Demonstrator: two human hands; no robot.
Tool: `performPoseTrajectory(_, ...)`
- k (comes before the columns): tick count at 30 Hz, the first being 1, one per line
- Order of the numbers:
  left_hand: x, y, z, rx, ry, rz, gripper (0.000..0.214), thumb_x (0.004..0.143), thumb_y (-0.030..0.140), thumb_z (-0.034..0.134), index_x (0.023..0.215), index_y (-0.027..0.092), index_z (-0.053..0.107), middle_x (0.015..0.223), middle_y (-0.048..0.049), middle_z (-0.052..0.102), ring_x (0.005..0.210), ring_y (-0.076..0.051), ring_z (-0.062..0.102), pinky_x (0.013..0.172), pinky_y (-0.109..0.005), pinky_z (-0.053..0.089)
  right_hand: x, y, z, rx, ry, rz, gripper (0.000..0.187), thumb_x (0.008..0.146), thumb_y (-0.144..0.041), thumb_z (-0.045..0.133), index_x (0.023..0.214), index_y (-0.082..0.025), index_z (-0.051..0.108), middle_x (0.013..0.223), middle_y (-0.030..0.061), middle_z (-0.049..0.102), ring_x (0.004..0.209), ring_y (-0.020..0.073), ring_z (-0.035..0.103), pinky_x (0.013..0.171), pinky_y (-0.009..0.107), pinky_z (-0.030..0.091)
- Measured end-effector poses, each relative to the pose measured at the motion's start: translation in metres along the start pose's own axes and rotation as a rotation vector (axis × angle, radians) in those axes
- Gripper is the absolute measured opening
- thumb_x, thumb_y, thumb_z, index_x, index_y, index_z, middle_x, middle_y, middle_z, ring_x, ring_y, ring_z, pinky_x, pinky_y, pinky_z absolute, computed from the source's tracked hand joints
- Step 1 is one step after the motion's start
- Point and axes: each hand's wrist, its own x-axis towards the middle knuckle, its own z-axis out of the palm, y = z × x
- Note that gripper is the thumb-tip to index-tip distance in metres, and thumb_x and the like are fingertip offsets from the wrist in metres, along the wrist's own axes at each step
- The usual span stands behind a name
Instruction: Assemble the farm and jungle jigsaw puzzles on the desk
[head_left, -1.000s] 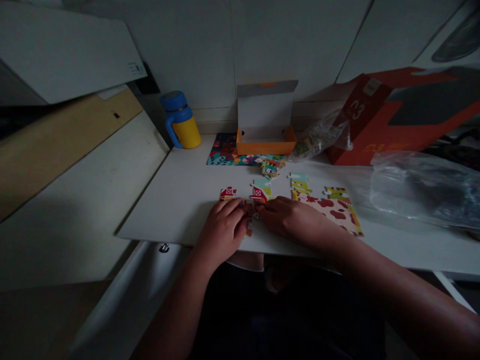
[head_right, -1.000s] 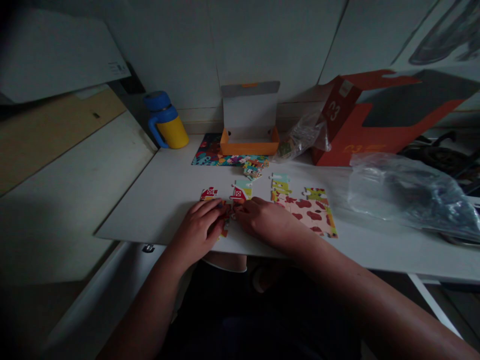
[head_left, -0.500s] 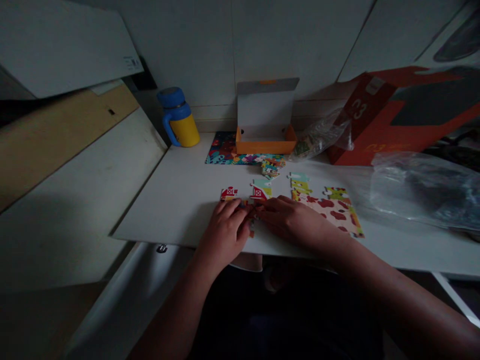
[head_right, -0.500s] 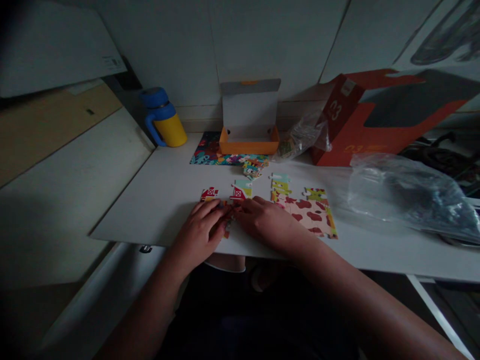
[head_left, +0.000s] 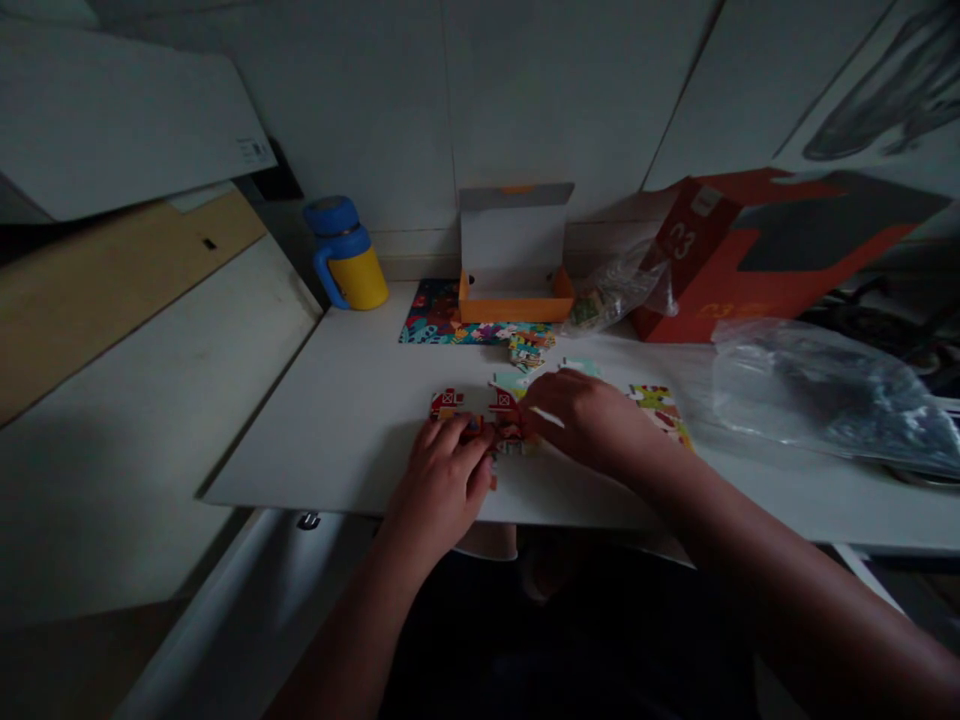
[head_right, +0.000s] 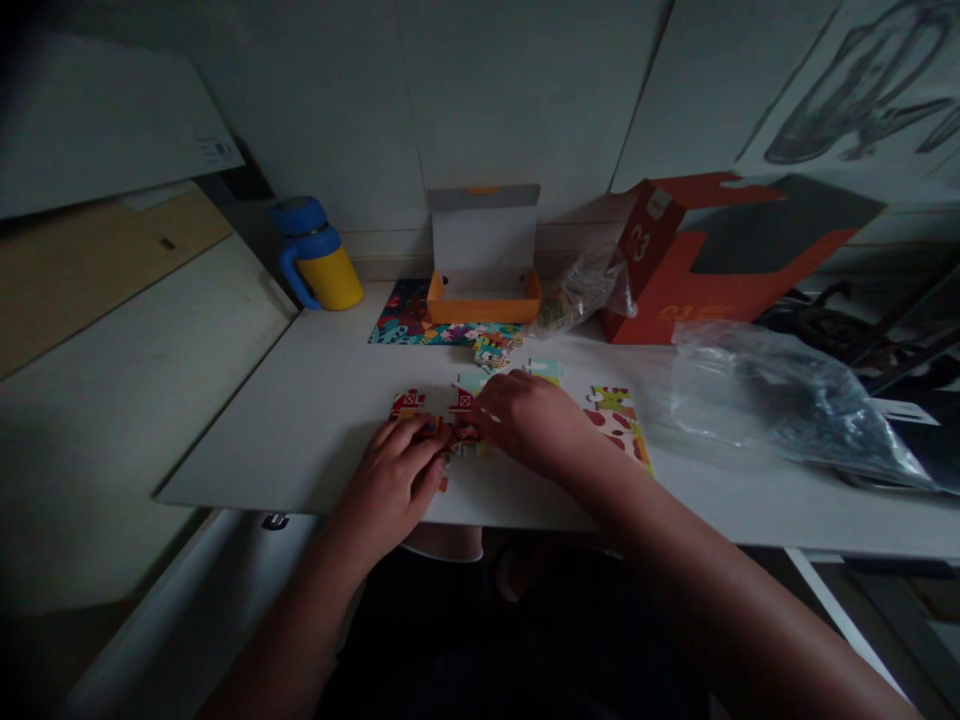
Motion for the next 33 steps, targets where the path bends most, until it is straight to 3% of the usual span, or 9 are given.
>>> performPoseTrajectory(3,-0.001,-0.001,0.002,0.005,0.011,0.004,0.036,0.105,0.024,0.057,0.138,0.023,0.070,0.146,-0.0127,0.062,0.136,-0.033,0.054,0.121,-0.060,0.048,0.018,0.036,-0.004,-0.013,0.147,0.156,0.021,0.104,-0.030,0.060,0.113,-0.021,0.077,0.114,0.0142,0.077,0.105,0.0307,0.071,0.095,0.045,0.055)
performPoseTrajectory(8,-0.002,-0.004,0.002,-0.014,0.039,0.015,0.039,0.103,0.023,0.060,0.141,0.027,0.068,0.149,-0.0107,0.062,0.138,-0.033,0.055,0.120,-0.063,0.048,0.034,0.078,0.011,0.035,0.177,0.233,0.031,0.098,-0.043,0.072,0.121,-0.022,0.073,0.119,0.0144,0.076,0.107,0.0342,0.072,0.096,0.048,0.057)
performPoseTrajectory(16,-0.003,-0.006,0.004,-0.004,0.047,0.019,0.039,0.102,0.024,0.061,0.140,0.024,0.068,0.149,-0.0109,0.064,0.137,-0.033,0.056,0.120,-0.063,0.049,0.029,0.080,0.024,0.129,0.180,0.270,0.026,0.096,-0.028,0.072,0.121,-0.020,0.074,0.120,0.0130,0.078,0.108,0.0312,0.074,0.098,0.044,0.058)
performPoseTrajectory(22,-0.003,-0.006,0.004,0.008,0.046,0.017,0.039,0.103,0.024,0.060,0.141,0.024,0.068,0.150,-0.0109,0.063,0.137,-0.033,0.056,0.120,-0.062,0.049,0.031,0.084,0.032,0.075,0.173,0.204,0.033,0.100,-0.034,0.068,0.130,-0.023,0.075,0.129,0.0156,0.072,0.116,0.0311,0.070,0.105,0.045,0.056)
performPoseTrajectory(28,-0.003,-0.006,0.004,-0.006,0.051,0.013,0.039,0.103,0.025,0.060,0.142,0.026,0.068,0.149,-0.0103,0.064,0.137,-0.032,0.057,0.120,-0.061,0.050,0.035,0.081,0.033,0.069,0.190,0.140,0.025,0.097,-0.037,0.070,0.112,-0.018,0.075,0.135,0.0202,0.067,0.125,0.0342,0.065,0.111,0.050,0.052)
performPoseTrajectory(31,-0.003,-0.006,0.003,0.001,0.056,0.015,0.038,0.103,0.025,0.060,0.141,0.025,0.068,0.149,-0.0105,0.064,0.137,-0.032,0.057,0.121,-0.062,0.049,0.037,0.081,0.038,0.071,0.207,0.150,0.030,0.098,-0.037,0.069,0.119,-0.016,0.070,0.144,0.0233,0.063,0.133,0.0368,0.061,0.115,0.053,0.049)
performPoseTrajectory(33,-0.003,-0.005,0.003,0.002,0.058,0.014,0.038,0.103,0.025,0.060,0.141,0.025,0.068,0.149,-0.0105,0.064,0.138,-0.032,0.057,0.121,-0.062,0.049,0.038,0.082,0.041,0.079,0.191,0.166,0.029,0.100,-0.034,0.064,0.123,-0.016,0.067,0.137,0.0224,0.068,0.128,0.0363,0.063,0.112,0.053,0.050)
